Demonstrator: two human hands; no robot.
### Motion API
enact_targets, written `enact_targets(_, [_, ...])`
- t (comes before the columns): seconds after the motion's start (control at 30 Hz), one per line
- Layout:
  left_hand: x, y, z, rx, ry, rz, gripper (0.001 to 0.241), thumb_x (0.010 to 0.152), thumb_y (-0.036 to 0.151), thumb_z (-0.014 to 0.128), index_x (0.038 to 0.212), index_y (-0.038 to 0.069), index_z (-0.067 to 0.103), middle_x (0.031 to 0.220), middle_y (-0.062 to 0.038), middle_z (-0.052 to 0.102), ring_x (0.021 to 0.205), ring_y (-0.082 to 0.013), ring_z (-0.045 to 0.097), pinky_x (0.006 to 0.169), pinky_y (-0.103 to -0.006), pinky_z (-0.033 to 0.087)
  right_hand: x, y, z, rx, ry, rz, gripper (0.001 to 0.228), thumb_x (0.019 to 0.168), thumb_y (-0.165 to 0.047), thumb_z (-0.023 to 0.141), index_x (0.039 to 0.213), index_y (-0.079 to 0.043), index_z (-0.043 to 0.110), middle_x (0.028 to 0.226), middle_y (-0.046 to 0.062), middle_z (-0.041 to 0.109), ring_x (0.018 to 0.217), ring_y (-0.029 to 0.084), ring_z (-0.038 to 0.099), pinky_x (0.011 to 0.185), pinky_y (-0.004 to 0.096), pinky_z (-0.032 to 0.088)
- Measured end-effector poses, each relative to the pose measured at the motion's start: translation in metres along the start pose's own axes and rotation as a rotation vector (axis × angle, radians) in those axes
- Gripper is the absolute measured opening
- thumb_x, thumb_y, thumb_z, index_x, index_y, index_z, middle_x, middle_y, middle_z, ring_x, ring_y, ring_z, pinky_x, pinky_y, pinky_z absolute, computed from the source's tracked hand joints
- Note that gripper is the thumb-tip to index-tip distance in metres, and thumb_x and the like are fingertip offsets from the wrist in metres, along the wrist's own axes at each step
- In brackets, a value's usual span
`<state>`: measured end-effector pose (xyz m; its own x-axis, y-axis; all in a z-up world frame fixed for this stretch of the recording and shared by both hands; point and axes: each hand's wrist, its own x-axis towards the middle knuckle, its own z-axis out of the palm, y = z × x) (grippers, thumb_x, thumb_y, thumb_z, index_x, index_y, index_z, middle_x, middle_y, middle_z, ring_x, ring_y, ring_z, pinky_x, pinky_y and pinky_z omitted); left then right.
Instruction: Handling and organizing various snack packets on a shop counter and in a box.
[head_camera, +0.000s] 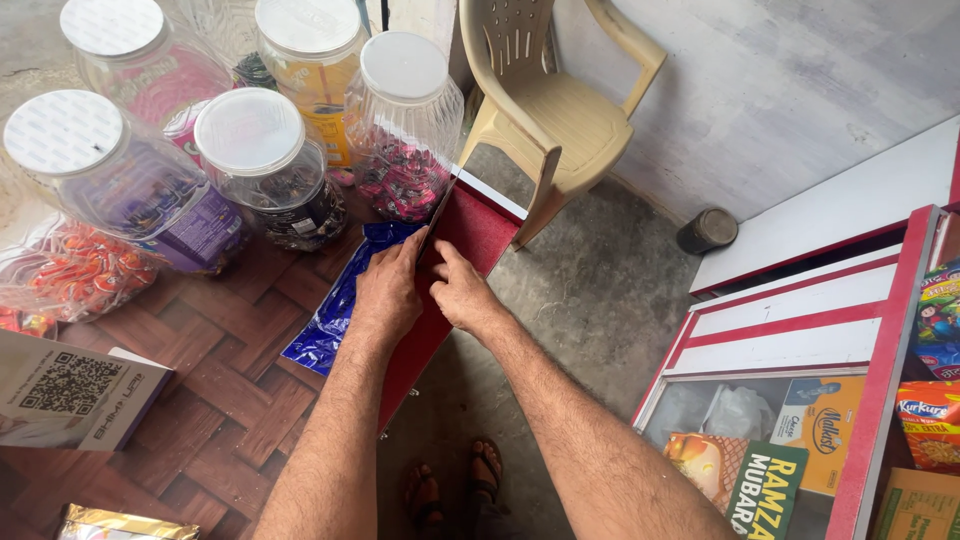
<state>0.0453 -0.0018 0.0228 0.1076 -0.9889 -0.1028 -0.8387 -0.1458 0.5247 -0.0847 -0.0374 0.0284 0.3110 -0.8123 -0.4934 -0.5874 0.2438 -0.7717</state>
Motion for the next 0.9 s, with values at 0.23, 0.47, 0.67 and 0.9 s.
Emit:
enact_targets(0.23, [0.004, -0.007, -0.002, -0.104, 0.031, 0.056, 0.086, 0.081, -0.012, 0.064, 0.153, 0.029, 0.042, 0.14, -0.007, 0.062, 0.127, -0.032, 0.059, 0.105, -0.045, 0.051, 0.011, 0.011, 0.005, -0.065, 0.028, -0.058, 0.08, 0.09, -0.005, 0.055, 0.162, -0.021, 0.022, 0.155, 0.016, 0.049, 0.142, 0.027, 0.049, 0.115, 0.04, 0.044])
enact_targets(0.47, [0.005, -0.009, 0.01, -0.03, 0.028, 0.042, 0.086, 0.082, -0.007, 0.066, 0.155, 0.032, 0.042, 0.145, -0.006, 0.059, 0.132, -0.032, 0.056, 0.106, -0.0481, 0.051, 0.013, 0.013, 0.005, -0.084, 0.067, -0.052, 0.077, 0.09, -0.008, 0.057, 0.16, -0.017, 0.027, 0.148, 0.017, 0.056, 0.136, 0.029, 0.056, 0.11, 0.041, 0.049])
enact_targets(0.67, [-0.003, 0.004, 0.004, 0.078, -0.126, 0.013, 0.069, 0.083, 0.039, 0.075, 0.147, 0.029, 0.049, 0.15, -0.004, 0.05, 0.143, -0.0289, 0.037, 0.112, -0.0596, 0.034, 0.021, 0.032, 0.004, -0.165, 0.191, 0.048, 0.082, 0.087, -0.024, 0.067, 0.158, -0.008, 0.03, 0.146, 0.021, 0.055, 0.134, 0.034, 0.057, 0.111, 0.043, 0.049])
enact_targets(0.9, [-0.012, 0.006, 0.008, 0.065, -0.112, -0.026, 0.047, 0.091, 0.037, 0.066, 0.136, 0.024, 0.064, 0.148, -0.003, 0.054, 0.143, -0.0271, 0.04, 0.115, -0.058, 0.033, 0.008, 0.024, -0.004, -0.164, 0.246, 0.048, 0.1, 0.088, -0.035, 0.072, 0.16, -0.006, 0.009, 0.158, 0.024, 0.029, 0.147, 0.036, 0.034, 0.117, 0.048, 0.038])
